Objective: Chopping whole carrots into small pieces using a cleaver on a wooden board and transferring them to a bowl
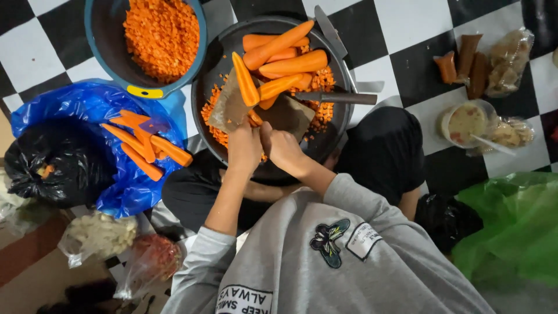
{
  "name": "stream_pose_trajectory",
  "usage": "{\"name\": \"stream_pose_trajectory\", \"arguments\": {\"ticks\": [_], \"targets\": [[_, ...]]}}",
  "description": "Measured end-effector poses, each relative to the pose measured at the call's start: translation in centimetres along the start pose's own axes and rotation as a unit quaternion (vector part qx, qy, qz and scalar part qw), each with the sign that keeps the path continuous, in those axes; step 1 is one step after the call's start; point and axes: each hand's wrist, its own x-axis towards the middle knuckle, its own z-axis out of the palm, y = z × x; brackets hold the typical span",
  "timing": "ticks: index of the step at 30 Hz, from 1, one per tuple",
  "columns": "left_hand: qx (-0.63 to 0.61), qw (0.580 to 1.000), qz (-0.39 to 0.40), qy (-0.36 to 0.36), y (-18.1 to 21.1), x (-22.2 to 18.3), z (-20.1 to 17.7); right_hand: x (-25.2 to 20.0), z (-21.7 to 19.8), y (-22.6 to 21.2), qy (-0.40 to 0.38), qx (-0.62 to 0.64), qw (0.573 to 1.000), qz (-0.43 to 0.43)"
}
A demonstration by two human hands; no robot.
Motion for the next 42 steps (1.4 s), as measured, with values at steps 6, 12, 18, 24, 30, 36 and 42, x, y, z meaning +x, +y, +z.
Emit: {"name": "stream_pose_trajectory", "arguments": {"ticks": [6,12,18,24,30,36,42], "targets": [[0.019,1.000,0.000,-0.015,-0.1,-0.4,-0.2,-0.3,-3.6,-1.8,0.015,0.031,0.998,-0.053],[0.025,0.997,0.058,0.045,-1.8,0.1,0.9,0.3,-1.1,-0.4,-0.016,0.027,0.999,-0.040],[0.021,0.993,0.083,0.079,-2.9,-0.1,1.5,1.0,0.0,0.0,-0.027,0.036,0.999,-0.025],[0.060,0.991,0.088,0.077,-3.0,0.6,1.4,1.2,0.6,0.3,-0.025,0.018,1.000,-0.002],[0.058,0.991,0.061,0.102,-6.4,3.1,1.7,2.6,2.3,1.3,-0.017,0.043,0.999,0.014],[0.128,0.972,0.102,0.167,-12.4,10.7,2.2,4.6,3.1,-0.6,-0.071,-0.051,0.994,0.071],[0.191,0.968,0.054,0.156,-6.5,4.9,3.4,3.5,2.5,-0.6,-0.083,0.004,0.989,0.125]]}}
